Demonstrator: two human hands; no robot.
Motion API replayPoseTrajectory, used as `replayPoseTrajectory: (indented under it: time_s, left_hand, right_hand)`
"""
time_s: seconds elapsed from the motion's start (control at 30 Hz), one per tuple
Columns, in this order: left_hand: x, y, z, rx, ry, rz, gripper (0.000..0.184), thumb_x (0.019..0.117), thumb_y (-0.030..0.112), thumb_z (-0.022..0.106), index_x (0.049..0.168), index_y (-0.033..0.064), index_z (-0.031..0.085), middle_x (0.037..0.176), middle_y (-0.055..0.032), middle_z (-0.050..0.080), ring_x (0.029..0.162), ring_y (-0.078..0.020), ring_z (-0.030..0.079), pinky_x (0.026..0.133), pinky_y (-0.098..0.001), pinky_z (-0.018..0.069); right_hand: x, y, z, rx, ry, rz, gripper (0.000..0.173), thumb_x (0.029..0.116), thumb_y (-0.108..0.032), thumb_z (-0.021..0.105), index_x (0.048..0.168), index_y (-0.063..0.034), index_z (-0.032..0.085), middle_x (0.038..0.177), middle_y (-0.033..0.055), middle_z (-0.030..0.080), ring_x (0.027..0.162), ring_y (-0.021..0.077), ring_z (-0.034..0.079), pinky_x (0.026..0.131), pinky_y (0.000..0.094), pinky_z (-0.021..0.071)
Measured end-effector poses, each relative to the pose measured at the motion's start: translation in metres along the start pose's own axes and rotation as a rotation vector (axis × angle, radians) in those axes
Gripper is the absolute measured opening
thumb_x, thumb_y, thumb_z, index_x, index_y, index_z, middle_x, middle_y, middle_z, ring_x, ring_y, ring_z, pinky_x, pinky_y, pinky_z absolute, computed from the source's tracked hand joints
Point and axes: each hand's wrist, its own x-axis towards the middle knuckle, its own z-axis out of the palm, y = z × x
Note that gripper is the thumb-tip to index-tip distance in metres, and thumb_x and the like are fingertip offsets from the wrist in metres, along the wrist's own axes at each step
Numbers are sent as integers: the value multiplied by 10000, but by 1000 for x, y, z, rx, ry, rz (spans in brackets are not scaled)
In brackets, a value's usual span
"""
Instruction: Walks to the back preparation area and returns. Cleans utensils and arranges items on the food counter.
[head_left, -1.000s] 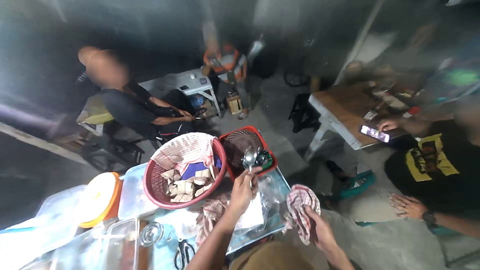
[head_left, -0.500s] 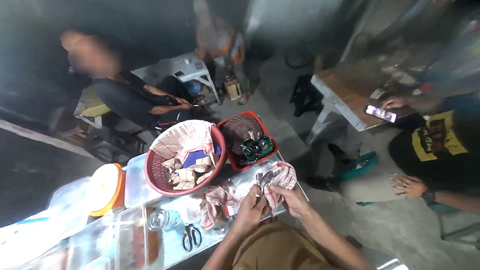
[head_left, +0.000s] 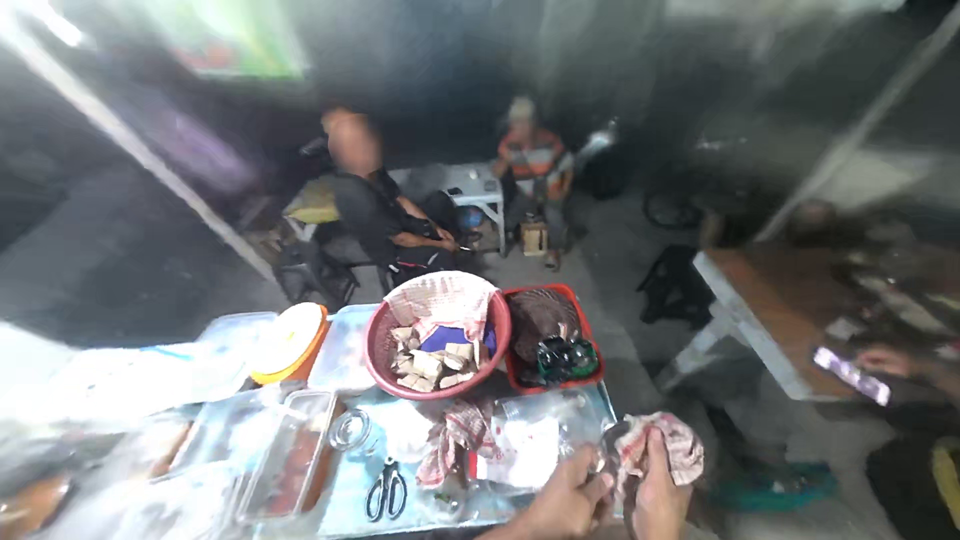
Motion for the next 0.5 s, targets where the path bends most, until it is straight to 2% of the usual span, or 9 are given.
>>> replayPoseTrajectory:
  time_s: [0.1, 0.2, 0.27, 0.33, 0.37, 0.4, 0.43, 0.47, 0.5]
  left_hand:
    - [18, -3, 6, -32, 91, 21, 259, 1066, 204, 506, 1266, 42, 530, 929, -90, 656, 728, -172, 661, 667, -350, 585]
    - [31, -20, 9, -60, 202, 137, 238, 1060, 197, 501, 1226, 39, 565, 960, -99, 686, 782, -188, 687, 704, -382, 598]
    - [33, -37, 12, -11, 249, 164, 372, 1091, 219, 438, 1414, 45, 501, 1139, -126, 694, 941, -208, 711, 855, -429, 608]
    - [37, -52, 7, -3, 352, 158, 372, 1116, 286, 378, 1370, 46, 505, 1002, -111, 687, 785, -200, 687, 717, -402, 604]
    - [40, -58, 0, 18, 413, 166, 366, 1117, 308, 370, 1315, 49, 535, 937, -92, 682, 739, -187, 671, 687, -386, 593]
    - [40, -61, -8, 50, 459, 187, 353, 1113, 312, 375, 1254, 49, 565, 892, -73, 650, 723, -172, 629, 686, -373, 559]
    - [38, -61, -16, 81, 483, 213, 339, 1105, 306, 398, 1200, 48, 597, 880, -61, 632, 744, -160, 611, 715, -365, 544]
    - [35, -57, -22, 90, 485, 237, 316, 1094, 298, 442, 1158, 48, 625, 873, -51, 625, 750, -143, 603, 721, -345, 533]
    - [31, -49, -25, 85, 459, 264, 299, 1075, 292, 510, 1137, 42, 661, 896, -51, 650, 770, -129, 620, 739, -328, 545]
  right_hand:
    - [-16, 2, -4, 31, -131, 219, 393, 1074, -309, 541, 1365, -46, 552, 1068, 35, 732, 934, 93, 719, 852, 299, 617]
    - [-16, 3, -8, 87, -197, 268, 294, 1068, -243, 552, 1293, -56, 583, 1008, 33, 744, 892, 112, 731, 815, 322, 633]
    - [-12, 17, -21, 100, -252, 158, 374, 1038, -205, 601, 1364, -38, 529, 1063, 49, 738, 935, 130, 730, 846, 340, 632]
    - [-9, 9, -26, 156, -310, -80, 417, 1074, -181, 526, 1408, 43, 415, 1114, 67, 704, 952, 86, 710, 820, 257, 610]
    - [-21, -29, -11, 168, -264, -159, 390, 1085, -122, 465, 1367, 134, 381, 1071, 142, 682, 907, 90, 712, 756, 205, 598]
    - [-50, -122, 27, -39, -59, 91, 334, 1081, -55, 415, 1355, 134, 391, 1043, 174, 630, 860, 79, 668, 744, 171, 550]
    - [-74, -217, 68, -257, 35, 351, 415, 1051, 20, 413, 1444, 149, 383, 1273, 258, 596, 1033, 121, 626, 897, 176, 489]
    - [-91, -288, 102, -416, 26, 534, 449, 1025, 77, 416, 1465, 156, 378, 1389, 270, 548, 1111, 124, 593, 959, 168, 443]
    - [-108, -338, 126, -525, -41, 617, 437, 1001, 110, 436, 1429, 188, 405, 1362, 289, 551, 1065, 94, 595, 932, 136, 427]
